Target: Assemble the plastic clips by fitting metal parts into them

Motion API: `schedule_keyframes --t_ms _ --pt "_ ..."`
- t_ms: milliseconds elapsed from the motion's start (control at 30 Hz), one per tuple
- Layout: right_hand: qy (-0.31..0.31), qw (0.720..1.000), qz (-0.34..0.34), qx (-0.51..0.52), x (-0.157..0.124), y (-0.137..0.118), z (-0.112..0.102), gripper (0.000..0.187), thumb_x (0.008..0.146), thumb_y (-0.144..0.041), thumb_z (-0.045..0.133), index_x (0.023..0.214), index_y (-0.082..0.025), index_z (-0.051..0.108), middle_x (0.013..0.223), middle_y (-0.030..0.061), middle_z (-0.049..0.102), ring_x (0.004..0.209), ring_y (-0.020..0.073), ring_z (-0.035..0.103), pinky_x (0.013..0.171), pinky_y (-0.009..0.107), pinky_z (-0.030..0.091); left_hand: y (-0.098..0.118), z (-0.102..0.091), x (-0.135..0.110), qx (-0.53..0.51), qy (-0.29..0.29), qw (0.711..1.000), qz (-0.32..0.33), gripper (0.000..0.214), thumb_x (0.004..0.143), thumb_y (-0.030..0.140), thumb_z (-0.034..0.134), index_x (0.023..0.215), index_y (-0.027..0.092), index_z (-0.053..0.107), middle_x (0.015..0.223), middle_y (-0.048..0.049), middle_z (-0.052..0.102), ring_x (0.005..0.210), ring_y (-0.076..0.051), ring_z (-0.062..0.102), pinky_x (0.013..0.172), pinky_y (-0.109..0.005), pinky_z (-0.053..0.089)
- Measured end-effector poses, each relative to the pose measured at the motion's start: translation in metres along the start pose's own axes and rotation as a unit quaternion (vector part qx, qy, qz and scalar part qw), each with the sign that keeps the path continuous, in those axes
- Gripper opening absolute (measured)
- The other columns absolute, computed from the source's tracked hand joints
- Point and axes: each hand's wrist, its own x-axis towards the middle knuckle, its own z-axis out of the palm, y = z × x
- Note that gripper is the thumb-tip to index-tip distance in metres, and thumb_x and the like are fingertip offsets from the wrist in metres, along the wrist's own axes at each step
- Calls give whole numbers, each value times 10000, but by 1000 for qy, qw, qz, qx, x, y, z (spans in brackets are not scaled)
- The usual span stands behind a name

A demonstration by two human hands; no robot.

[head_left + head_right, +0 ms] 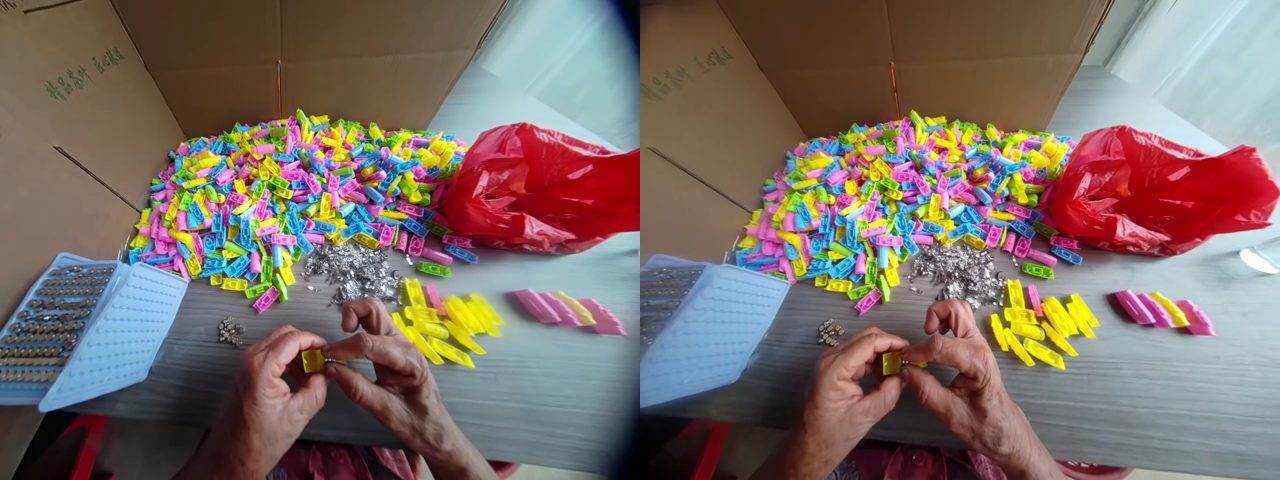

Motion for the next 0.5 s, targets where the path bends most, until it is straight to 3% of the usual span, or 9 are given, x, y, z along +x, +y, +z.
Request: schedule_keyframes --t_ms 233,400,500 --pt "-17 999 35 29 -2 4 -1 201 794 -151 670 908 -308 724 950 26 462 925 186 487 805 318 445 3 -1 0 -156 -22 980 -125 148 638 82 665 759 164 695 639 -2 615 535 -132 578 478 -202 457" --pt "-27 999 27 12 -2 4 -4 198 800 -172 676 933 -306 736 946 33 468 920 187 501 774 310 460 -1 -2 -3 -313 -62 921 -225 171 636 125 688 803 160 690 655 -2 652 550 -126 589 525 -219 481" --pt "-37 999 5 -3 0 4 -6 206 812 -173 667 956 -302 737 933 37 480 920 188 502 753 308 460 -3 -5 -1 -373 -77 892 -243 150 666 190 713 808 143 706 649 -21 688 549 -127 611 555 -231 498"
